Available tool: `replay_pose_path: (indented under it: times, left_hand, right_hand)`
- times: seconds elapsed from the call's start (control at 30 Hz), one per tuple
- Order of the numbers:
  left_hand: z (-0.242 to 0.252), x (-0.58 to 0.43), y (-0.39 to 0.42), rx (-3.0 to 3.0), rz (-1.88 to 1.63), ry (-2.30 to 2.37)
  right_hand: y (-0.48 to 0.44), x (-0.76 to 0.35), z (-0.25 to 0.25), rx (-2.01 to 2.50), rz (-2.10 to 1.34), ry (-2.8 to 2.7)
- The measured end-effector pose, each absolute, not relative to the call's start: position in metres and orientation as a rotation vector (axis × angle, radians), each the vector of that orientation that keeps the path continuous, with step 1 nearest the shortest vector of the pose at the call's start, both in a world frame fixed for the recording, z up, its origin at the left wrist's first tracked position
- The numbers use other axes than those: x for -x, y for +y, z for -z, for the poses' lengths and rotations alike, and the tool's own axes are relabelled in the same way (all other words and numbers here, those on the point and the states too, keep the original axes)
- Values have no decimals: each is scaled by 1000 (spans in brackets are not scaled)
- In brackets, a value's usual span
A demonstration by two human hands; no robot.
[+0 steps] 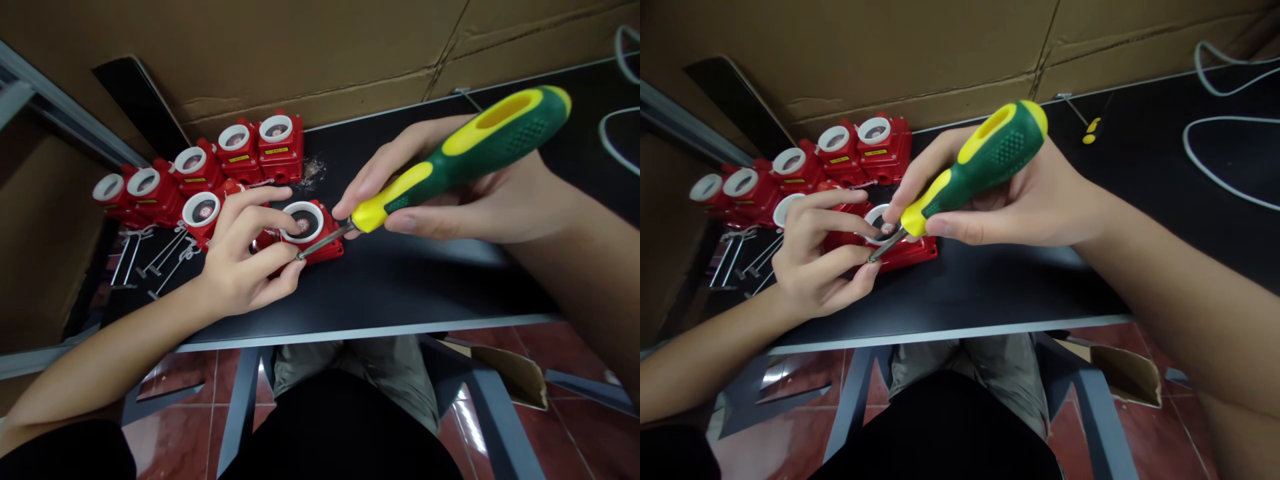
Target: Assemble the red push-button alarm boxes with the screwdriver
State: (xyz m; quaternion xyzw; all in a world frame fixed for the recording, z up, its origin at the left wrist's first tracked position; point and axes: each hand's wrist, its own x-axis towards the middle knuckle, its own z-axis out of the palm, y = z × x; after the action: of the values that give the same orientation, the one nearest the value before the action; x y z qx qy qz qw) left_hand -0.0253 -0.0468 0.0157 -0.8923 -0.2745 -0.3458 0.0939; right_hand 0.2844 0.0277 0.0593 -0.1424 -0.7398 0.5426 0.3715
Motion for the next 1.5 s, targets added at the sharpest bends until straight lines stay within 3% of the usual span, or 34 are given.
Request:
replay_pose_path:
  times: [0.17,0.53,0.87,1.1,1.5]
  left_hand:
    - [-16,25,-50,2606,893,-905]
    - [-18,18,-49,2584,1026,-769]
    - [-17,28,-39,2640,1026,-1018]
    - [-15,26,-33,2879,791,-1488]
    - [-19,24,-35,2906,788,-1540]
  right_hand:
    - [30,-284,-56,332,-1330,-1902]
    - [28,-279,-51,304,-1360,-1841]
    - [42,-286,-55,336,-1441,-1557]
    - [65,-280,-41,484,-1304,-1448]
    - [40,-272,-35,510,-1025,-1537]
